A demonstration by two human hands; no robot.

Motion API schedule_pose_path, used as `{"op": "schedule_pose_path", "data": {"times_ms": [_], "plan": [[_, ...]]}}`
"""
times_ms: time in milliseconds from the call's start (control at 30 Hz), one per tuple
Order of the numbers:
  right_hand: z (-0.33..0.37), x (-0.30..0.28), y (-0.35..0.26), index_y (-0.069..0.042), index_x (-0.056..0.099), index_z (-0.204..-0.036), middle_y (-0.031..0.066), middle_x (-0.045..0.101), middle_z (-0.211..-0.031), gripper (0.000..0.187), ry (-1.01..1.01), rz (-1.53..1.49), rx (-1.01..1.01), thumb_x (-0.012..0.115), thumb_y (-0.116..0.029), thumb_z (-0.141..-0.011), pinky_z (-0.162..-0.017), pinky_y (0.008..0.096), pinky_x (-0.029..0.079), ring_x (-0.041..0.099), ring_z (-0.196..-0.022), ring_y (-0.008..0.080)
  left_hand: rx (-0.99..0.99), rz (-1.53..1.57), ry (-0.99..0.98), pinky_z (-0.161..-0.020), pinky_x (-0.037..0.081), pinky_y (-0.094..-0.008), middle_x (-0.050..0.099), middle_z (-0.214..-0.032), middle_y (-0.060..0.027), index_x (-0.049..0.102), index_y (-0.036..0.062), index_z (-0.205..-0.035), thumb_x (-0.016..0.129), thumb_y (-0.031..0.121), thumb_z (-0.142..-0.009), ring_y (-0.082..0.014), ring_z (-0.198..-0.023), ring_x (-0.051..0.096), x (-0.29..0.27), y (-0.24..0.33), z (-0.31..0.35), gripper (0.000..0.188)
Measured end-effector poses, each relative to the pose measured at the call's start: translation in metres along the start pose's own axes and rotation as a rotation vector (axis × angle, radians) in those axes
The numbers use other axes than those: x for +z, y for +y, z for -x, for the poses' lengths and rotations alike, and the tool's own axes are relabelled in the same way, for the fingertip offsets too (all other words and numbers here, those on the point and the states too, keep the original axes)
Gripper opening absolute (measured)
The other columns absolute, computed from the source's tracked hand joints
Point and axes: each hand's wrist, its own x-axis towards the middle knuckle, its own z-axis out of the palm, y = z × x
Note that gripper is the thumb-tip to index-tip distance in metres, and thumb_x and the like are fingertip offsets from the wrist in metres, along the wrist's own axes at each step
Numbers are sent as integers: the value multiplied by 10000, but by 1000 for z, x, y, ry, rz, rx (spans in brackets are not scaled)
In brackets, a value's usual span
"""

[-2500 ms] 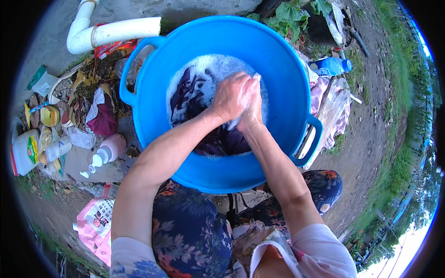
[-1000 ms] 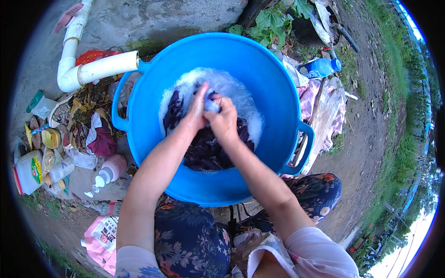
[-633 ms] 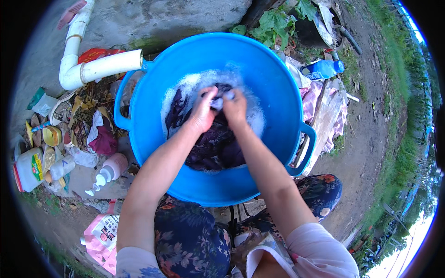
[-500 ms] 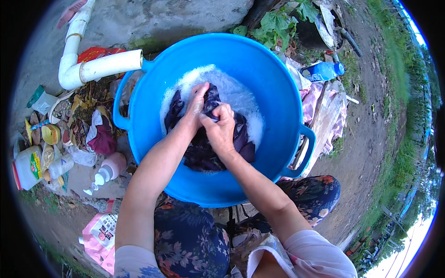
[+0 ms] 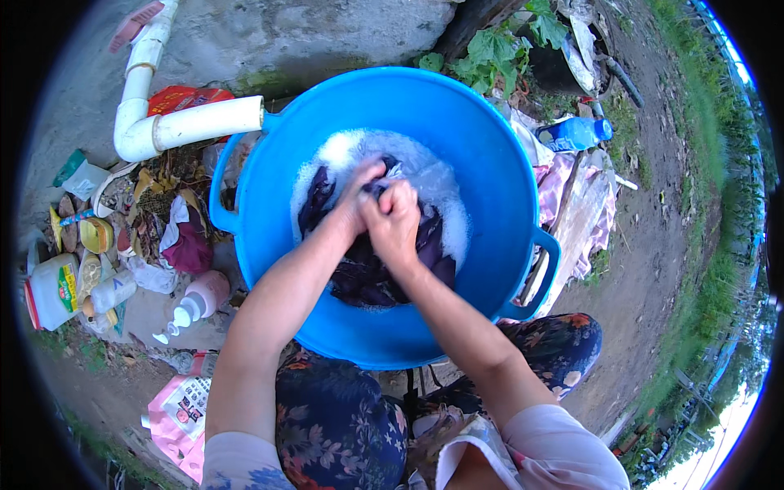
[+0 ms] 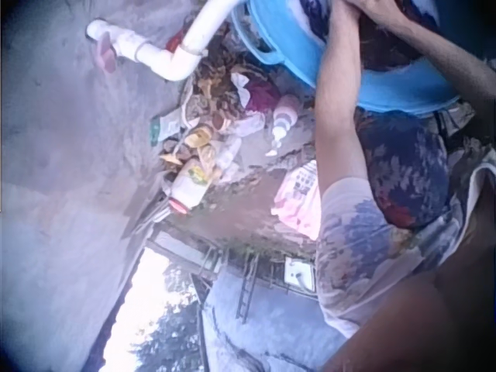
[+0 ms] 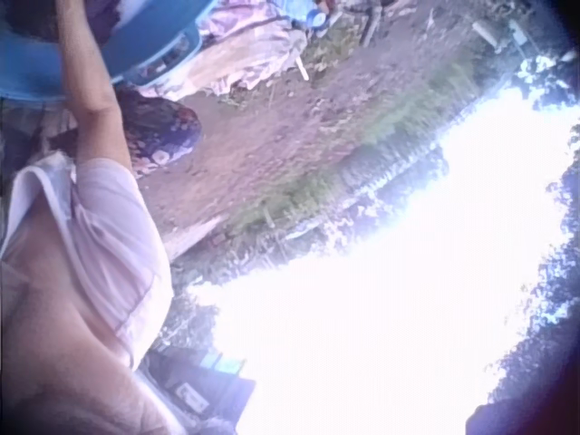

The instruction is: The person hand-washes a dark garment in a blue basin filled with soapy water. They repeatedly submerge, agitate, and wring the fabric, then lift and inspect it before continuing to wash.

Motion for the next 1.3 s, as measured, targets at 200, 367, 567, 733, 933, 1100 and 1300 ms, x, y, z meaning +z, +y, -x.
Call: {"op": "schedule_pose_path", "data": {"times_ms": [200, 367, 567, 733, 933, 1100, 1300], "plan": [[-65, -22, 87, -32, 463, -597, 129, 555, -682, 304, 306, 57, 348, 740, -119, -689, -583, 394, 422, 506, -610, 280, 135, -108, 83, -943, 387, -549, 490, -1236, -80, 455, 173, -1235, 484, 193, -899, -238, -1155, 470, 54, -24, 32, 338], [6, 3, 3, -74, 398, -593, 98, 477, -674, 314, -64, -152, 108, 711, -59, -618, -627, 386, 395, 485, -676, 281, 255, -158, 112, -742, 483, -443, 609, -957, -116, 557, 112, -1098, 541, 503, -861, -260, -855, 604, -22, 4, -24, 458], [-58, 0, 52, -53, 456, -682, 105, 506, -689, 234, 263, 164, 247, 666, -128, -751, -644, 421, 377, 479, -722, 294, 114, -80, 248, -937, 429, -463, 537, -1149, -97, 446, 85, -1240, 509, 125, -873, -227, -1047, 526, 58, -15, 37, 374], [-44, -12, 65, -20, 645, -976, 146, 657, -1005, 242, -30, -292, 537, 653, -108, -751, -841, 361, 470, 605, -956, 254, 200, -53, 76, -938, 409, -428, 525, -1171, -68, 483, 142, -1178, 546, 277, -893, -216, -1091, 498, 47, -19, 30, 322], [-12, 12, 8, -59, 620, -832, 112, 598, -876, 130, 18, 63, -103, 593, -40, -706, -833, 361, 422, 544, -906, 279, 4, -7, -214, -921, 453, -390, 558, -1089, -128, 542, 46, -1063, 449, 369, -922, -208, -1017, 547, -8, -7, 6, 364], [-65, -43, 73, -47, 585, -888, 176, 561, -904, 97, 186, 336, 12, 596, -46, -792, -751, 436, 447, 556, -852, 361, 337, -287, 313, -813, 464, -431, 455, -1246, -125, 309, 115, -1334, 555, 144, -876, -228, -966, 503, 49, -3, 18, 521], [-47, -54, 46, -101, 607, -1052, 97, 566, -1088, 346, -268, 802, 41, 688, -284, -770, -904, 495, 408, 494, -1074, 326, 651, -317, 331, -1003, 356, -351, 462, -1300, -170, 411, 46, -1261, 576, 178, -891, -247, -1179, 458, 46, 30, 24, 426]]}}
